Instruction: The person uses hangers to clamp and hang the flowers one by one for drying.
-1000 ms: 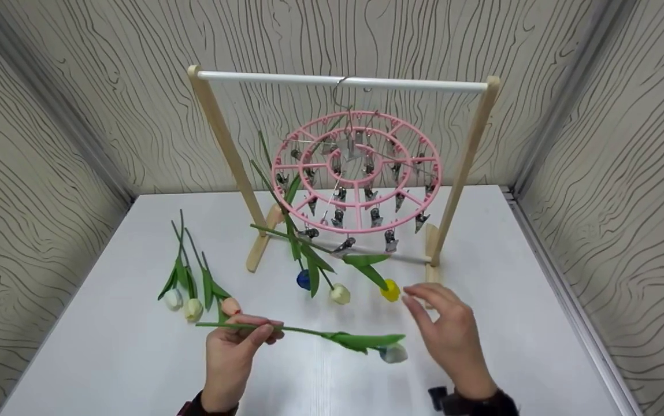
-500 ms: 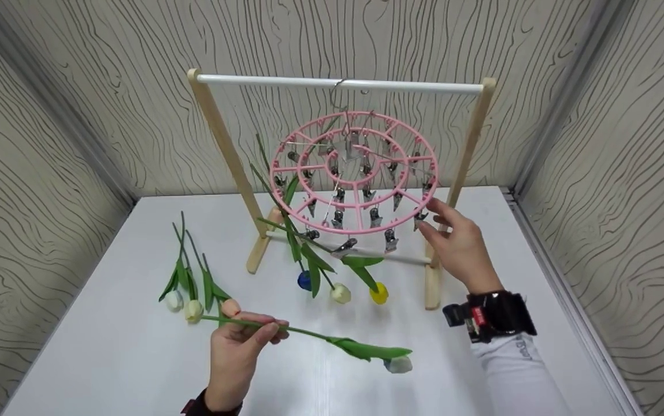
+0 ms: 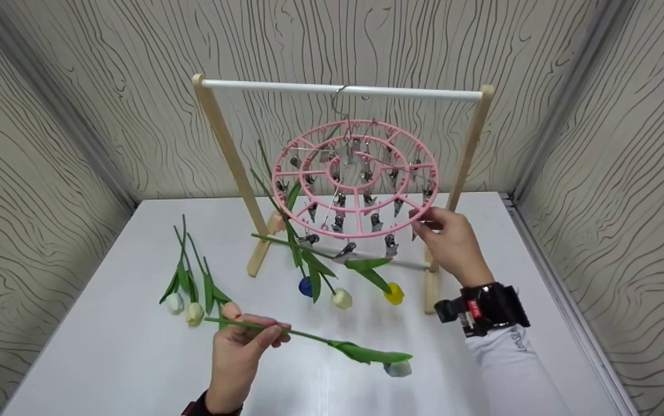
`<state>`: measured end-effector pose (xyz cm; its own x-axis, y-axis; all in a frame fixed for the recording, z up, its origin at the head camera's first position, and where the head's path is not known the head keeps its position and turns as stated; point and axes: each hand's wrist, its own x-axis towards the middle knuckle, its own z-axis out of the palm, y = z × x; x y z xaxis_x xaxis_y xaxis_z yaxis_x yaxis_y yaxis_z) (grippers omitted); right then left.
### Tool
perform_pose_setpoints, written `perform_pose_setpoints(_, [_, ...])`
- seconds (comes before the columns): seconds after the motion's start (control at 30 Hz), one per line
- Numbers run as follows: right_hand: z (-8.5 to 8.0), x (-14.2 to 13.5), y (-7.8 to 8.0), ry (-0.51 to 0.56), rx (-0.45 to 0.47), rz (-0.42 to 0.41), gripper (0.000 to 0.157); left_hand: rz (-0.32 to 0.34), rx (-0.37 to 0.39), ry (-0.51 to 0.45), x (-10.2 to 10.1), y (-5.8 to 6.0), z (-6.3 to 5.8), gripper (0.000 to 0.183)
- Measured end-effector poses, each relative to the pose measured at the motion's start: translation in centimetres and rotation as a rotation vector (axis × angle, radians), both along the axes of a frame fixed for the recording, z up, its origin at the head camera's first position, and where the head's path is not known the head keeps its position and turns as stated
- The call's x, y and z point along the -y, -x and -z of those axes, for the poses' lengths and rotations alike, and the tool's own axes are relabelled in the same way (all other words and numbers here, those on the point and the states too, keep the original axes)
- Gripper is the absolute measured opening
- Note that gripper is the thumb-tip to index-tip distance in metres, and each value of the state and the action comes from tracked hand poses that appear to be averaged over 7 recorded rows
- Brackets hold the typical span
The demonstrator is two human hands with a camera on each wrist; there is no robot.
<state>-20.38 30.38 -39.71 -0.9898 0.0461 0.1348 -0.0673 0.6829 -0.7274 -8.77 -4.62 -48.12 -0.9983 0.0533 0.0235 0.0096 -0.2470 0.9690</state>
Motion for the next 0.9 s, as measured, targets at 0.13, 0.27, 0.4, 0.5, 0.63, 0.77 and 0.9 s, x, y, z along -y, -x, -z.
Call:
perform_pose_setpoints(0.13, [-0.1,0.1,-0.6,-0.015,0.006,-0.005,0.037,0.005,0.009,0.006,0.0,0.0,0.0,0.026])
perform_pose_setpoints(0.27, [-0.2,0.3,-1.2,-0.019,0.014,-0.04,0.036,0.006,0.01,0.001,-0.1,0.0,0.1,0.026])
perform_pose_setpoints(0.4, [0.0,0.6,-1.9,-0.008,0.041,-0.095,0.037,0.011,0.028,0.006,-0.1,0.0,0.1,0.026])
perform_pose_setpoints(0.5, [0.2,1.0,-2.2,0.023,0.069,-0.126,0.039,0.017,0.031,0.021,-0.1,0.2,0.2,0.026])
perform_pose_setpoints(0.63, [0.5,1.8,-2.7,0.073,0.083,-0.157,0.044,0.013,-0.001,0.025,-0.2,0.4,0.5,0.025])
perform_pose_setpoints(0.77, [0.8,3.0,-3.4,0.104,0.065,-0.172,0.044,0.0,-0.029,0.032,-0.3,0.8,0.7,0.025])
perform_pose_setpoints(0.9, [0.9,4.5,-4.3,0.114,0.015,-0.187,0.037,-0.013,-0.032,0.045,-0.5,1.5,0.3,0.023])
